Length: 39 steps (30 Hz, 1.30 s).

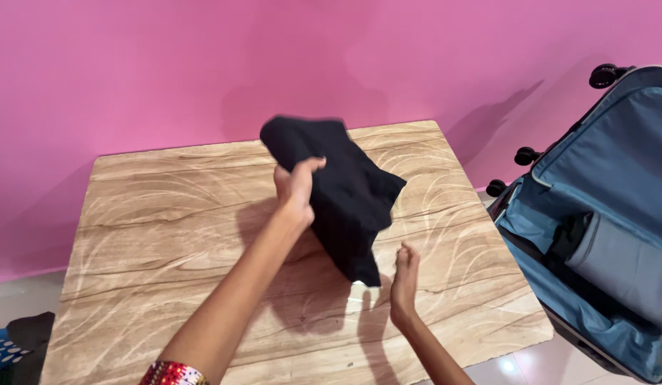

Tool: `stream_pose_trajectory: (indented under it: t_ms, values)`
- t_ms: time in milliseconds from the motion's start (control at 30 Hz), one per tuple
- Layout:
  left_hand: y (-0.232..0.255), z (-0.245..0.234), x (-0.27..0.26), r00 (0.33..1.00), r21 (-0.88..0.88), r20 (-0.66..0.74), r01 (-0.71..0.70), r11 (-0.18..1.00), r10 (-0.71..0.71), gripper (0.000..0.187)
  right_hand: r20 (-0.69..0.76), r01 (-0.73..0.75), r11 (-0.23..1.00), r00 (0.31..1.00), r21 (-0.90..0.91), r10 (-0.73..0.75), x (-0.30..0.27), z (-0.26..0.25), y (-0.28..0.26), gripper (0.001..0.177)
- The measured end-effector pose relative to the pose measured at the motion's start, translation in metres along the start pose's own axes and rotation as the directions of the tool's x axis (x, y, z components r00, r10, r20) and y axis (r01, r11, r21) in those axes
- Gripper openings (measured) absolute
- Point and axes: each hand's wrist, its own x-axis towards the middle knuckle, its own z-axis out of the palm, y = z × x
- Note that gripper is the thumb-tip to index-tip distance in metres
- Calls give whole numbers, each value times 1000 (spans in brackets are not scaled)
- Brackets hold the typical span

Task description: The person picks up a pair of trousers from a laundry basket, spreads them out on a table, folds the legs over, and rolls them into a compact bundle before placing them inside a suitcase.

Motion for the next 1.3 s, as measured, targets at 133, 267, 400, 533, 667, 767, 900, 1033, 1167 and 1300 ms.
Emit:
stream_pose_trajectory:
  t_ms: [133,267,400,533,667,767,900,1033,1167,1300]
  values:
    - [53,20,-16,986,-141,162,64,988,-40,55,481,-836,397,544,378,688,1,16,21,94]
    - [92,18,-42,976,-98,183,137,986,-118,55,682,-725,92,677,683,275,47,57,32,110]
    - [121,-1,-51,962,-125,269,77,989,-41,54,489,-560,133,798,818,352,141,42,61,75]
    - [136,-25,-37,946,-106,322,62,992,-25,52,390,-429,154,892,890,230,229,-34,40,22]
    - [116,-15,-15,941,-93,311,170,981,-134,49,204,-259,507,966,822,161,313,-94,-24,27]
    - [96,-4,4,912,-157,387,212,965,-138,50,47,-51,509,999,859,20,336,-112,-84,24]
    - [70,0,30,887,-204,461,142,969,-33,52,95,-50,502,993,863,-64,320,-129,-119,24]
    - [33,-25,63,914,-190,406,80,979,5,53,-102,-132,616,938,777,330,314,-145,-6,14]
    - [-24,-87,100,982,-1,166,91,996,-90,54,45,-515,674,811,529,584,241,-124,126,18]
    - [-90,-165,119,978,207,-134,187,960,-161,54,160,-787,339,477,515,864,184,-114,160,21]
